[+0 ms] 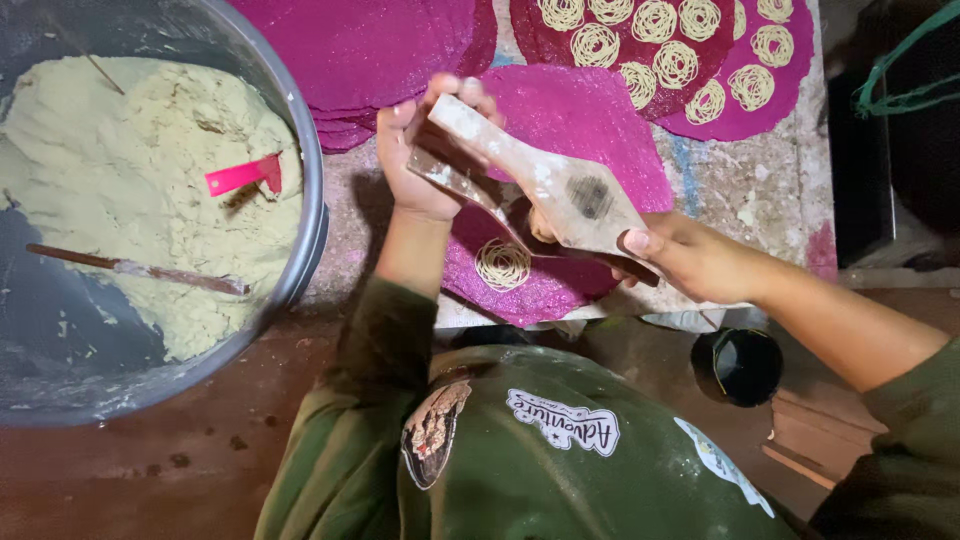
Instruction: The person uses a manual noodle press to extrude dough into spiral shapes onto pink mats. They repeatedly load dough into the press, squeeze the handle to form noodles, and wipe the tool clean between cycles.
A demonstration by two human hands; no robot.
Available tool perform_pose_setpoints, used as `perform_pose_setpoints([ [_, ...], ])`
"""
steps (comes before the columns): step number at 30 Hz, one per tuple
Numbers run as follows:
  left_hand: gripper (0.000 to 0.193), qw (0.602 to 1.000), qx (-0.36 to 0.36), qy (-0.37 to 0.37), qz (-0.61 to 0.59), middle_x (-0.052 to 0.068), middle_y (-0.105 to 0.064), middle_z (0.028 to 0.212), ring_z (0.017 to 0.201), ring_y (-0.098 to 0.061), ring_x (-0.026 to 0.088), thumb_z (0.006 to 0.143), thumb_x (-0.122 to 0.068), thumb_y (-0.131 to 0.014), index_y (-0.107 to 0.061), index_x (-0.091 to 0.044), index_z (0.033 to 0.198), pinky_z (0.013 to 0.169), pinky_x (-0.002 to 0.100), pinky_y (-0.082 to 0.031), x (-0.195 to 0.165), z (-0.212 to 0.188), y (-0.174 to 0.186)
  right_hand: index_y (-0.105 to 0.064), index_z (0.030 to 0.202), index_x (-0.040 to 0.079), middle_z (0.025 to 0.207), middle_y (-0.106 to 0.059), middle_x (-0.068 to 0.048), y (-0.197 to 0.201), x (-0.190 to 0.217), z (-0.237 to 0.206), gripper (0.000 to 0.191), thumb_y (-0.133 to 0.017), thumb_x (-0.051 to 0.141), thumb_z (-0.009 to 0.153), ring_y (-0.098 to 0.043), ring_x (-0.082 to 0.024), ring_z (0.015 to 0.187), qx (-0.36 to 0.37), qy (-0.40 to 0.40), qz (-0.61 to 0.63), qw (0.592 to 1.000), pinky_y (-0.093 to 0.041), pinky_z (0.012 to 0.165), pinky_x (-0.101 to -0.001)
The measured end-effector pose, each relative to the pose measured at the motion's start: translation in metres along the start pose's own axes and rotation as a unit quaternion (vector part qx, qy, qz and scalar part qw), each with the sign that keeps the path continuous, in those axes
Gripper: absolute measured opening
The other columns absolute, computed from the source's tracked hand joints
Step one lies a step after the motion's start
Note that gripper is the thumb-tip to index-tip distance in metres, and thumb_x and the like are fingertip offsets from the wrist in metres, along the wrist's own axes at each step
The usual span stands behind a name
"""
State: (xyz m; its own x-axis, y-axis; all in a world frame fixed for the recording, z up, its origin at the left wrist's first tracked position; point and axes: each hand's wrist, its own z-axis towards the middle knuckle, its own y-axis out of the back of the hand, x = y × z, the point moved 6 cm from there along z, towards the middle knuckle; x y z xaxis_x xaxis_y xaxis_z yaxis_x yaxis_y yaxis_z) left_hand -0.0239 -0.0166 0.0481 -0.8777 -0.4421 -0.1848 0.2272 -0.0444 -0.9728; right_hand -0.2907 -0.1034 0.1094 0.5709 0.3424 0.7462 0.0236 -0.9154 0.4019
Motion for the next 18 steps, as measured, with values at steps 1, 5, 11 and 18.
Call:
perform_pose_setpoints([
  [1, 0.03, 0.994, -0.036, 0.012, 0.102, 0.007, -0.066, 0.095, 0.09, -0.064, 0.022, 0.093, -0.038, -0.051, -0.059, -0.01, 0.1, 0.084, 0.038, -0.054, 0.002, -0.005, 0.011, -0.073, 0.098, 0.001, 0.083, -0.072, -0.009, 0.0, 0.001, 0.001, 0.079, -0.037, 0.071, 0.094, -0.066, -0.019, 0.08, 0.008, 0.015, 0.024, 1.0, -0.054, 0.076, -0.0355],
  [5, 0.068, 0.843, -0.173, 0.228, 0.456, 0.001, -0.061, 0.077, 0.062, -0.053, 0.01, 0.109, -0.058, -0.018, -0.062, -0.007, 0.106, 0.049, 0.028, -0.037, 0.03, -0.047, 0.078, -0.071, 0.111, 0.002, 0.091, -0.075, -0.009, 0.003, -0.001, 0.001, 0.079, -0.039, 0.072, 0.092, -0.071, -0.02, 0.087, 0.011, 0.053, 0.016, 0.998, -0.057, 0.082, -0.0351],
  [11, 0.056, 0.772, -0.13, 0.311, 0.538, 0.001, -0.051, 0.066, 0.051, -0.045, 0.009, 0.108, -0.04, -0.019, -0.044, 0.001, 0.138, 0.045, 0.024, -0.044, 0.045, -0.089, 0.106, -0.07, 0.112, 0.0, 0.096, -0.074, -0.01, 0.001, -0.021, 0.016, 0.08, -0.039, 0.072, 0.095, -0.067, -0.021, 0.093, -0.027, 0.032, -0.028, 0.999, -0.053, 0.086, -0.0378],
  [18, 0.051, 0.587, -0.046, 0.078, 0.805, 0.003, -0.077, 0.107, 0.047, -0.054, 0.009, 0.1, -0.02, -0.053, -0.035, -0.01, 0.147, 0.041, 0.025, -0.045, 0.015, -0.131, 0.037, -0.068, 0.114, 0.003, 0.094, -0.073, -0.008, 0.009, -0.036, 0.024, 0.082, -0.03, 0.075, 0.097, -0.068, -0.019, 0.091, -0.052, 0.09, 0.005, 0.995, -0.055, 0.082, -0.0369],
])
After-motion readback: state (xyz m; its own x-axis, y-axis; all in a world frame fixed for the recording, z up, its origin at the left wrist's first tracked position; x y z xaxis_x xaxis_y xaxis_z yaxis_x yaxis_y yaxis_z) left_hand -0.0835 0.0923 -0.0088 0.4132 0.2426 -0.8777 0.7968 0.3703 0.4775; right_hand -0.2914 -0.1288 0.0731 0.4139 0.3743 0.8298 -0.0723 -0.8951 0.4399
